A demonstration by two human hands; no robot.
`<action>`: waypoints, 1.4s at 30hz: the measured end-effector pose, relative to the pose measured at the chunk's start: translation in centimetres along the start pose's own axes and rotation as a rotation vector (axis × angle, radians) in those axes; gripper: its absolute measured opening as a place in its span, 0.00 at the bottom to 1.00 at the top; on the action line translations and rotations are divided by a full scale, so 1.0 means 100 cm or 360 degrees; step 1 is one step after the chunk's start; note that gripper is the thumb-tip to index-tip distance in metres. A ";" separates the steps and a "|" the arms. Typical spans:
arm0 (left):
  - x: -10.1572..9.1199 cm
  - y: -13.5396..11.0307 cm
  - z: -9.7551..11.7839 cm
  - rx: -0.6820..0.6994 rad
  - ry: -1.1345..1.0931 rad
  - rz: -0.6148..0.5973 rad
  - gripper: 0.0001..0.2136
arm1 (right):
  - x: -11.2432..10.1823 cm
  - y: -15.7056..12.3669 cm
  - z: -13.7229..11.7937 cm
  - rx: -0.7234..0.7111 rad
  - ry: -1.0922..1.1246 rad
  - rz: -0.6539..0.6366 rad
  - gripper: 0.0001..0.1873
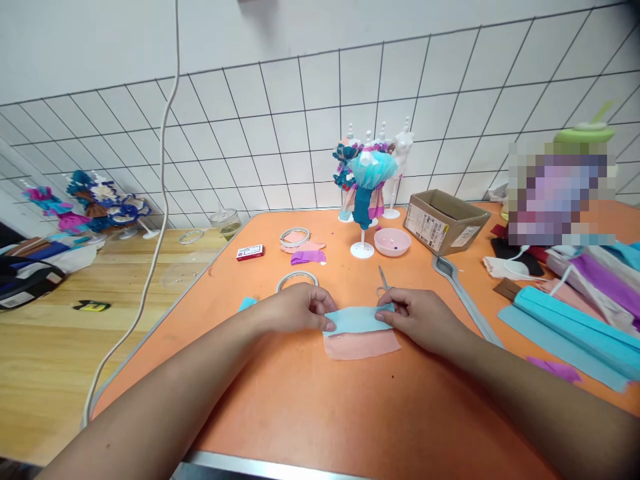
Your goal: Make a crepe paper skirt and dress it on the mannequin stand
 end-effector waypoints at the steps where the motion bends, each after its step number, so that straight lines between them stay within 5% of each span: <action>1: 0.000 0.000 0.000 -0.0001 -0.0013 -0.0010 0.15 | 0.001 0.001 0.001 -0.0004 0.0014 -0.0013 0.09; 42: 0.005 0.009 -0.012 -0.0013 0.0336 0.0051 0.16 | 0.012 0.009 0.017 0.0048 -0.0047 -0.0076 0.16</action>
Point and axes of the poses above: each hand's wrist, its own y-axis towards the middle knuckle, its own x-axis out of the palm, z = x × y, the point moved 3 cm from there along y, towards the middle knuckle, and after that the axes turned 9 degrees about -y, right-handed, at the moved point
